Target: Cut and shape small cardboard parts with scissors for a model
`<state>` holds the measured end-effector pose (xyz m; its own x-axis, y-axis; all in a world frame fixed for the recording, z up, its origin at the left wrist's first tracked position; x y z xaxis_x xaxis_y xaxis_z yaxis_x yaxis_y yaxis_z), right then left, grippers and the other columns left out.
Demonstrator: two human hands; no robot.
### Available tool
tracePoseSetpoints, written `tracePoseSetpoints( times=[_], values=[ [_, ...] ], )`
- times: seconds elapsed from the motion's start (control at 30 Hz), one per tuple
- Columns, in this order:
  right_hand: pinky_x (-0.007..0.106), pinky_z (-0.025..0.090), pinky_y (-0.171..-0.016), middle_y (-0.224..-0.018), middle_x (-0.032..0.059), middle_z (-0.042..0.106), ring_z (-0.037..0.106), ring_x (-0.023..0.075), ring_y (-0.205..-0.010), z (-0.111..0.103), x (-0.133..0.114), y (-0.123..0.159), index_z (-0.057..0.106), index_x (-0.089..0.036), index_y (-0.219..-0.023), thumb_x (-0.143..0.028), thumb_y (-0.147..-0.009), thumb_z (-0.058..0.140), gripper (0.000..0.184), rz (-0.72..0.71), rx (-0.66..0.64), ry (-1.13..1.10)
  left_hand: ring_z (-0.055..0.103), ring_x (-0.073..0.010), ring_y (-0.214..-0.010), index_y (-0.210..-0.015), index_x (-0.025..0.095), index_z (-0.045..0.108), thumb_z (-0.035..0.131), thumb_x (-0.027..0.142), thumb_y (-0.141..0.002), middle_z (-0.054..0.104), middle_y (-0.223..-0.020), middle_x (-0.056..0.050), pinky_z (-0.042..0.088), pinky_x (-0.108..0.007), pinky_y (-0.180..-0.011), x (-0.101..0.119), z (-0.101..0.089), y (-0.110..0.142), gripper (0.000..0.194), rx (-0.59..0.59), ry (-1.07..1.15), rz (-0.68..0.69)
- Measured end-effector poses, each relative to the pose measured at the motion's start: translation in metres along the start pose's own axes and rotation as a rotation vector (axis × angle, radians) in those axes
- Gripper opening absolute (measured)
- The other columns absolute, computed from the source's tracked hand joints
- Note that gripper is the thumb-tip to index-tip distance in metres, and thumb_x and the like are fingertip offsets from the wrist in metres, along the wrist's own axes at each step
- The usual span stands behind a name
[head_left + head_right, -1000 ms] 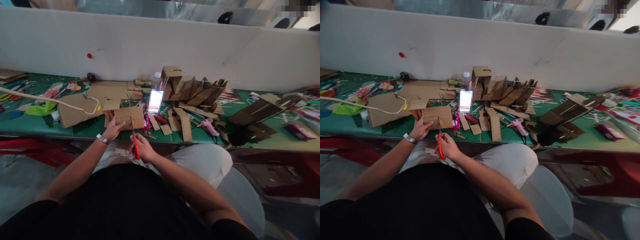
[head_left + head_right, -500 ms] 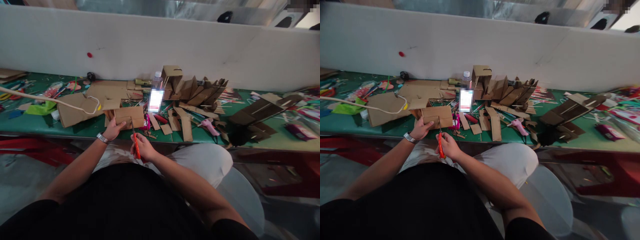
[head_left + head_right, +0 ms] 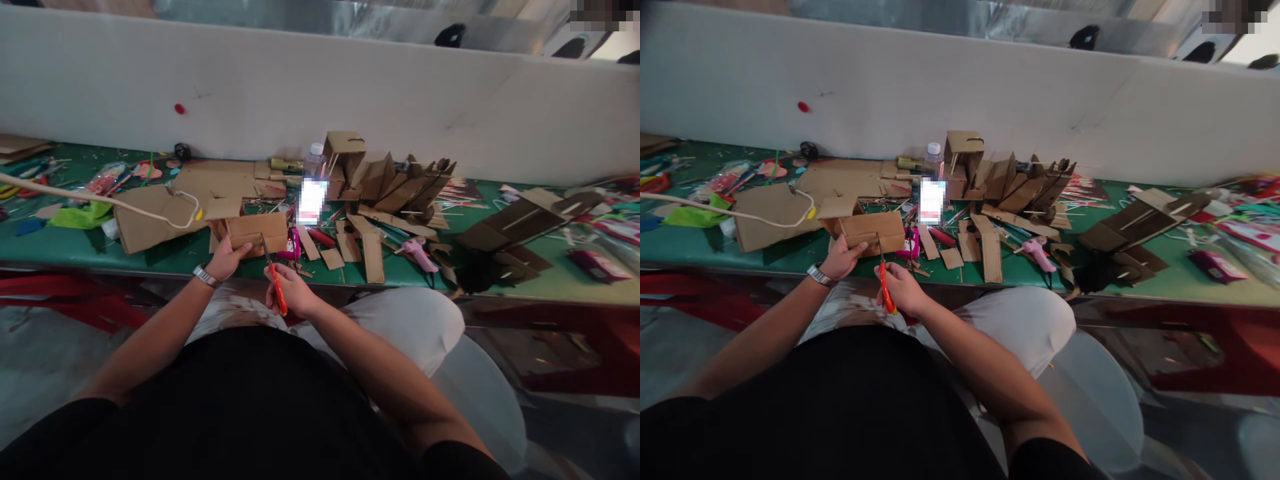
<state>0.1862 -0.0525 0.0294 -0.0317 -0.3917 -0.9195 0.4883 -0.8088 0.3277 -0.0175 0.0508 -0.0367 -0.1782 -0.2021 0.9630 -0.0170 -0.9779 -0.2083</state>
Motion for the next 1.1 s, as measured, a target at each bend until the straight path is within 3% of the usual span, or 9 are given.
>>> tracePoseSetpoints(
  times=[0.27, 0.53, 1.1],
  values=[
    [0.017, 0.037, -0.032, -0.049, -0.0053, 0.064, 0.053, 0.0140, -0.031, -0.002, -0.005, 0.000, 0.047, -0.025, -0.104, -0.064, -0.101, 0.056, 0.040, 0.015, 0.017, 0.008, 0.060, -0.0329, -0.142, -0.142, 0.022, 0.055, 0.091, 0.044, -0.078, 0.069, -0.143, -0.014, 0.042, -0.055, -0.126, 0.001, 0.001, 0.001, 0.077, 0.014, -0.035, 0.041],
    [0.018, 0.041, -0.035, -0.049, -0.0051, 0.064, 0.055, 0.0143, -0.032, -0.007, -0.006, 0.000, 0.047, -0.025, -0.102, -0.061, -0.102, 0.055, 0.037, 0.017, 0.004, 0.051, 0.066, -0.0352, -0.133, -0.132, 0.019, 0.060, 0.090, 0.046, -0.080, 0.073, -0.134, -0.014, 0.042, -0.059, -0.125, 0.011, 0.000, 0.005, 0.066, 0.051, -0.215, 0.061],
    [0.018, 0.041, -0.034, -0.048, -0.0068, 0.062, 0.055, 0.0135, -0.033, -0.006, -0.018, 0.009, 0.047, -0.025, -0.100, -0.066, -0.100, 0.058, 0.043, 0.000, 0.000, 0.117, 0.060, -0.0380, -0.141, -0.136, 0.018, 0.060, 0.092, 0.039, -0.076, 0.073, -0.135, -0.014, 0.042, -0.059, -0.125, -0.001, -0.003, 0.001, 0.072, 0.084, -0.094, 0.033]
  ],
)
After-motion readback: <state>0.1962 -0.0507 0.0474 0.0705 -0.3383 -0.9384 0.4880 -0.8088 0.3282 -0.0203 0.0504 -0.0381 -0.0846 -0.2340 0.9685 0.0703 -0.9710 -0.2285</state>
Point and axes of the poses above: each hand's wrist, its own y-axis away from the middle knuckle, its own z-axis out of the palm, x = y × z, the point moved 2 cm from there along -y, towards the middle knuckle
